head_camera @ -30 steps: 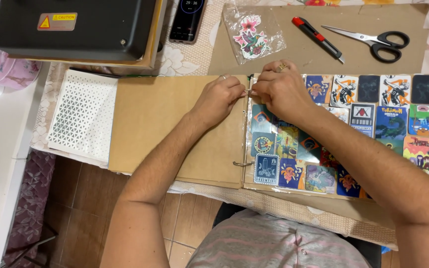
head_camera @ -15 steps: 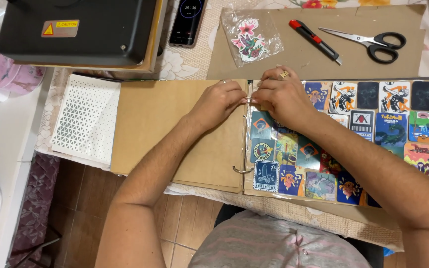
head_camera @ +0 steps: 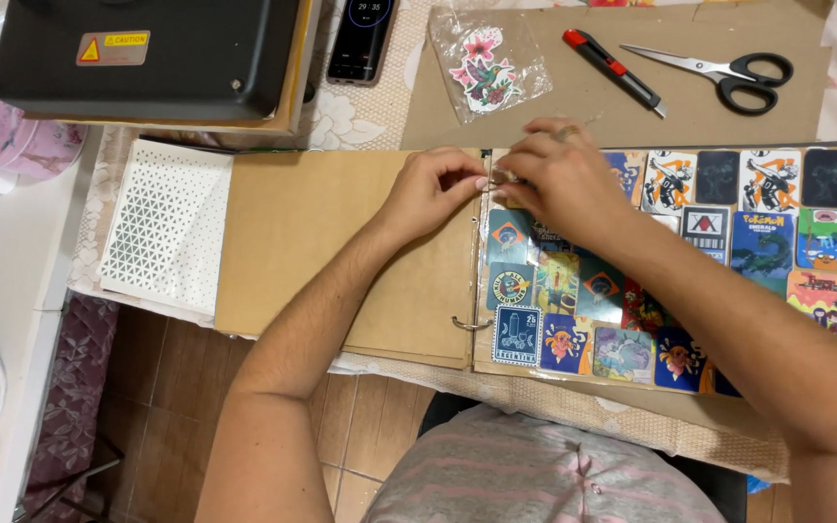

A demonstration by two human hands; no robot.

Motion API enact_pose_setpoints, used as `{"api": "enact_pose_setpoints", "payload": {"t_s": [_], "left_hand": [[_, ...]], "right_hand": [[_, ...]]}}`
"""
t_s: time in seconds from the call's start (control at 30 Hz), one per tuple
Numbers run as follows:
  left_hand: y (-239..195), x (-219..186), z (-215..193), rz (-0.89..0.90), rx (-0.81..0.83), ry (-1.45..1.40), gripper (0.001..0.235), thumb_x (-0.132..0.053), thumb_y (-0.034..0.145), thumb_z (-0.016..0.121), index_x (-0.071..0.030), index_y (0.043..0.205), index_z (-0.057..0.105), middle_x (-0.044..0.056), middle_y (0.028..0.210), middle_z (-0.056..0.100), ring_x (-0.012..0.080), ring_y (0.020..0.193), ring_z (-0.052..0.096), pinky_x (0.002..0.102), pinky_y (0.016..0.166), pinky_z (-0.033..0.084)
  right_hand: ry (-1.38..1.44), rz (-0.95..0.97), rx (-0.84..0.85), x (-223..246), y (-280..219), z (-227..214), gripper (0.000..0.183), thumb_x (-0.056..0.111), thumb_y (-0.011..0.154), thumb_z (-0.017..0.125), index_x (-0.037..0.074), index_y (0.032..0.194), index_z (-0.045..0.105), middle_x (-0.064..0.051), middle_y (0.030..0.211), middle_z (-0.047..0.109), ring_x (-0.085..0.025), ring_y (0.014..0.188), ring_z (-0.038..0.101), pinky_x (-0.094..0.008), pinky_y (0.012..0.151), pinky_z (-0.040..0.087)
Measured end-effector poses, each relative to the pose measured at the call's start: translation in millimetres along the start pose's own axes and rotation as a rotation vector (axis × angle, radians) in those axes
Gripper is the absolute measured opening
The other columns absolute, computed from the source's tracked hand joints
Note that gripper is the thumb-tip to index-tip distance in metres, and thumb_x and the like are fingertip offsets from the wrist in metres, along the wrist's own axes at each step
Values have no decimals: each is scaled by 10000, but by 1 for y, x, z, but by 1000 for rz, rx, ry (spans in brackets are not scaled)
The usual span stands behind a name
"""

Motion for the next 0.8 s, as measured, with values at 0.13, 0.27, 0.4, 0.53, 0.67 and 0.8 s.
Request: {"api": "enact_pose_setpoints", "payload": {"t_s": [0.13,0.27,0.4,0.53,0.67,0.8], "left_hand": [[-19,-28,-31,-121,5,35,470,-245,885,752,-131,1313,594,94,1155,600,236,1057,574,380,919,478],[-93,-23,-94,-339,-90,501,654,-457,886,720,-3,1329,562,213,1395,570,372,1305,509,487,1104,370],[-190,5,-132,-623,-207,818,790,-588,920,636,72,1341,534,275,1346,566,443,1236,528,513,1019,420],[-230,-2,-151,-1176,-309,684,861,-701,924,474,43,1356,496,272,1298,528,506,1178,494,633,926,424],[-245,2,-168,-1273,-353,564,904,-757,909,431,51,1280,591,261,1254,602,450,1183,542,554,930,443],[-242,-1,-176,-1450,-314,354,785,-768,886,431,-34,1161,481,162,1219,596,340,1065,582,452,827,456]], "right_hand": [[-105,127,80,-11,-34,-74,456,362,921,742,51,1251,689,-164,1250,674,-371,1236,594,-503,1043,437],[-217,475,274,-39,-116,-141,677,402,925,640,-2,1464,573,-219,1402,617,-396,1252,581,-529,1001,471],[-117,445,82,-74,-199,-150,683,276,875,760,-142,1401,633,-318,1335,658,-423,1152,630,-503,1015,482],[-94,588,99,-77,-208,-154,688,258,910,743,-141,1449,593,-339,1366,599,-415,1090,583,-480,829,473],[-69,757,215,-60,-188,-155,750,394,872,694,-41,1462,534,-296,1507,442,-459,1362,424,-577,1061,341],[45,795,71,-63,-189,-166,763,306,895,730,-119,1478,482,-363,1515,345,-516,1344,383,-575,1050,310]]}}
Point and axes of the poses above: each hand's wrist, its own y-axis towards the middle knuckle, its own z-axis out of the palm, x = y × z, the point moved 5 cm from there along y, towards the middle knuckle
